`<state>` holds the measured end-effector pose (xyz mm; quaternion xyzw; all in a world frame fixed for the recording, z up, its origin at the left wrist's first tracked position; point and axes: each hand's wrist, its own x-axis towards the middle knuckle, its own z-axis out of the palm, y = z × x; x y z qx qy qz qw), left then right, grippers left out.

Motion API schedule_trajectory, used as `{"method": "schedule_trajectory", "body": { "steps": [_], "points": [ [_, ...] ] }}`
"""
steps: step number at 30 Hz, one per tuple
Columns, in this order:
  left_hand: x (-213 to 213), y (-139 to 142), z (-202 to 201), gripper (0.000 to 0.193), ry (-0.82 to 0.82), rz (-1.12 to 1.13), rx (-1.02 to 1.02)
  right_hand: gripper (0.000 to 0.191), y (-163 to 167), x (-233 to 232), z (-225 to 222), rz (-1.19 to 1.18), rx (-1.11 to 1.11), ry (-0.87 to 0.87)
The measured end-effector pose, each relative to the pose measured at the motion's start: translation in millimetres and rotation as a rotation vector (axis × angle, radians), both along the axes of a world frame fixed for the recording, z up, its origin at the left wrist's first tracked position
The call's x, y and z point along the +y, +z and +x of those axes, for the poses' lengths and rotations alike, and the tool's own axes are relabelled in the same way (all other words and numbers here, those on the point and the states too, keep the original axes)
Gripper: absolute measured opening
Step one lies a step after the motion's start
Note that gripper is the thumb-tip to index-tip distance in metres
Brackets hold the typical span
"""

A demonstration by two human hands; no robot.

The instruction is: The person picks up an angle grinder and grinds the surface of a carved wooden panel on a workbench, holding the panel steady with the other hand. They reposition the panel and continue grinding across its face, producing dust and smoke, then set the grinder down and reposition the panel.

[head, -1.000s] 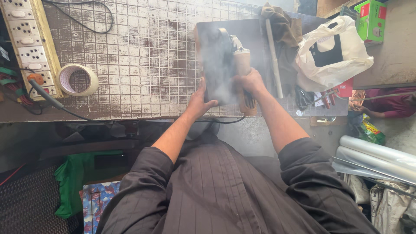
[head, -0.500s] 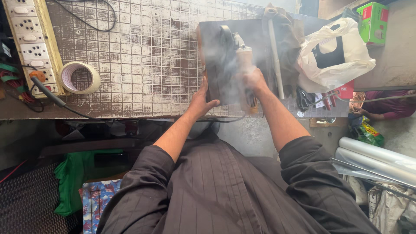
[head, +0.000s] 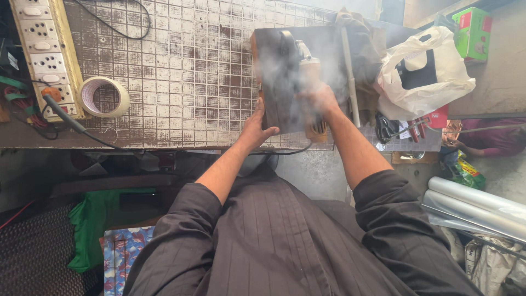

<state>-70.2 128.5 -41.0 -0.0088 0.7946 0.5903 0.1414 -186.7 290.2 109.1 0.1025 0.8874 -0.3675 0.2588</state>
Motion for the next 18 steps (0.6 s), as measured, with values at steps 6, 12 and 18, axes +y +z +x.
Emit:
{"method": "schedule_trajectory", "body": {
  "steps": [6,12,18],
  "points": [
    [-1.8,1.8,0.2,0.120,0.007,0.023,0.021,0.025,3.2,-2.7,-2.7,0.052,0.048,0.067],
    [-1.7,8.8,2.8,0.119,0.037,0.048,-0.003,0.032,5.6,-4.2,2.0,0.028,0.040,0.019],
    [-3.3,21.4,8.0,0.115,0.118,0.072,0.008,0.032,10.8,3.9,14.9,0.002,0.022,-0.005]
  ]
}}
